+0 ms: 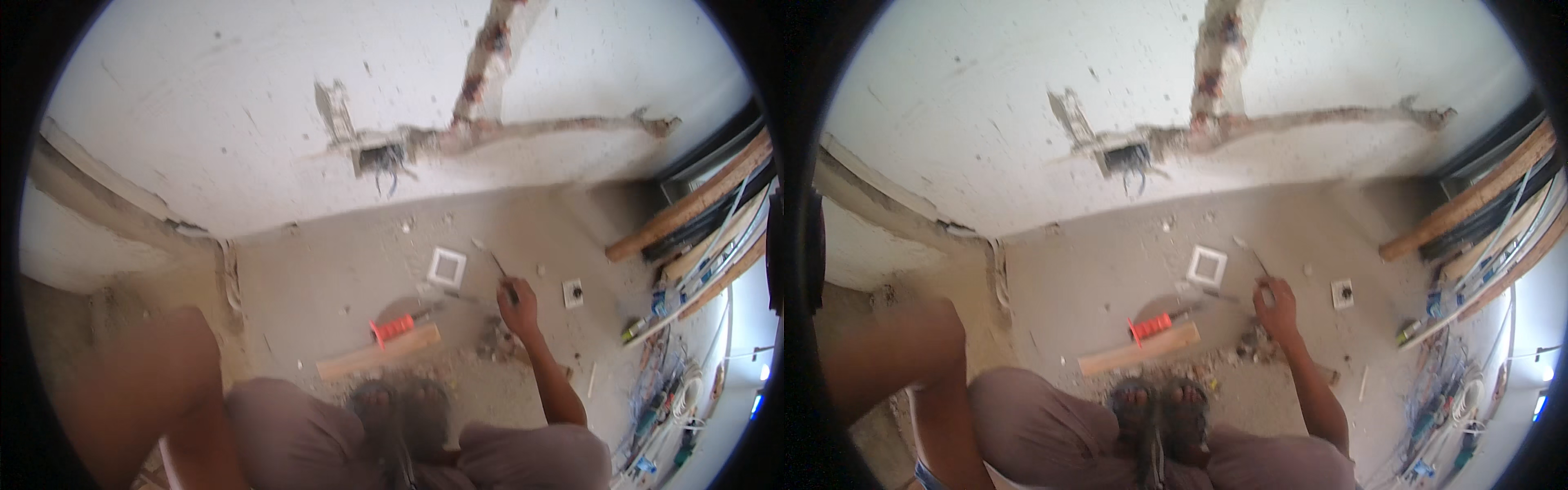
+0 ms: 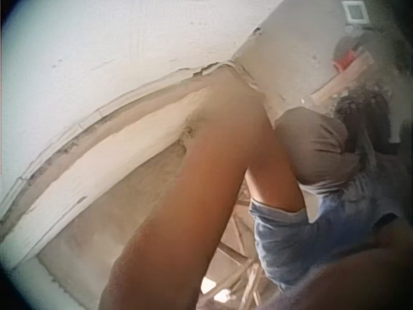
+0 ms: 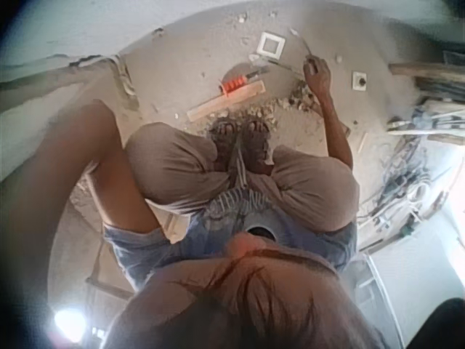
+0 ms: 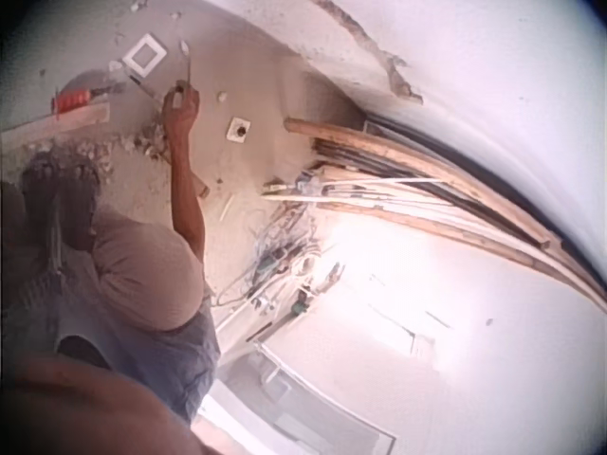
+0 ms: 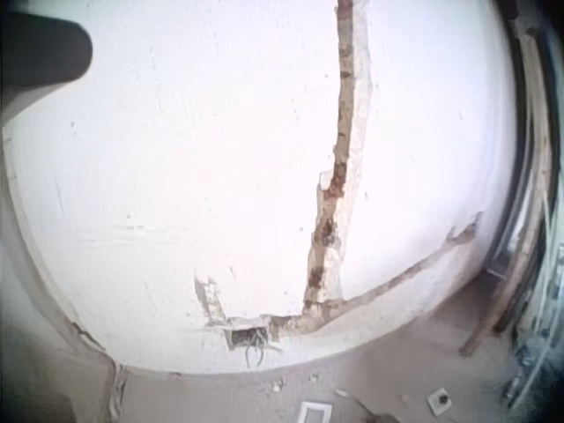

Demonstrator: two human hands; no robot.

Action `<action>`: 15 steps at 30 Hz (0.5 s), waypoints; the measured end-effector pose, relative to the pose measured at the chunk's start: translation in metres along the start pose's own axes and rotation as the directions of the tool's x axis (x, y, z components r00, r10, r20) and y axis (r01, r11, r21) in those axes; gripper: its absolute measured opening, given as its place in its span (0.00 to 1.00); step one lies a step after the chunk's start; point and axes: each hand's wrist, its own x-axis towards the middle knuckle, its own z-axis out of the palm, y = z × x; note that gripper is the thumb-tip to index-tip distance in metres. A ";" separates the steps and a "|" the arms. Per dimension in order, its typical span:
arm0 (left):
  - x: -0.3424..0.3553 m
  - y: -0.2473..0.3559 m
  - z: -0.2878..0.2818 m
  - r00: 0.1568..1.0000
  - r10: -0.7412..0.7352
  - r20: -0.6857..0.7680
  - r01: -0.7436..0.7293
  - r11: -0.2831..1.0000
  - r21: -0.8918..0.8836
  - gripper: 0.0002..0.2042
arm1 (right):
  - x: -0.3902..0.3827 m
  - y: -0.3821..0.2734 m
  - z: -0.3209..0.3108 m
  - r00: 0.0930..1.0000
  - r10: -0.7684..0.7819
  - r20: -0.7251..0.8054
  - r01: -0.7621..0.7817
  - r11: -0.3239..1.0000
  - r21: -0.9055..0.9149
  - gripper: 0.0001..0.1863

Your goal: The person unscrews a mounting screw from a wall outlet box using a screwdriver, pulls the outlet body from the wall, and uses a tester to check the electrical terminals.

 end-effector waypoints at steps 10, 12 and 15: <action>0.030 0.011 0.017 1.000 0.003 -0.028 -0.004 0.999 -0.034 0.19 | 0.002 -0.014 0.004 0.995 0.097 0.039 -0.101 0.990 0.102 0.11; 0.032 0.014 0.022 1.000 -0.006 -0.027 0.005 0.999 -0.036 0.19 | 0.005 -0.015 0.009 0.994 0.102 0.049 -0.107 0.989 0.105 0.12; 0.031 0.019 0.021 1.000 -0.013 -0.027 0.012 1.000 -0.028 0.19 | 0.001 -0.012 0.010 0.992 0.114 0.054 -0.118 0.990 0.078 0.12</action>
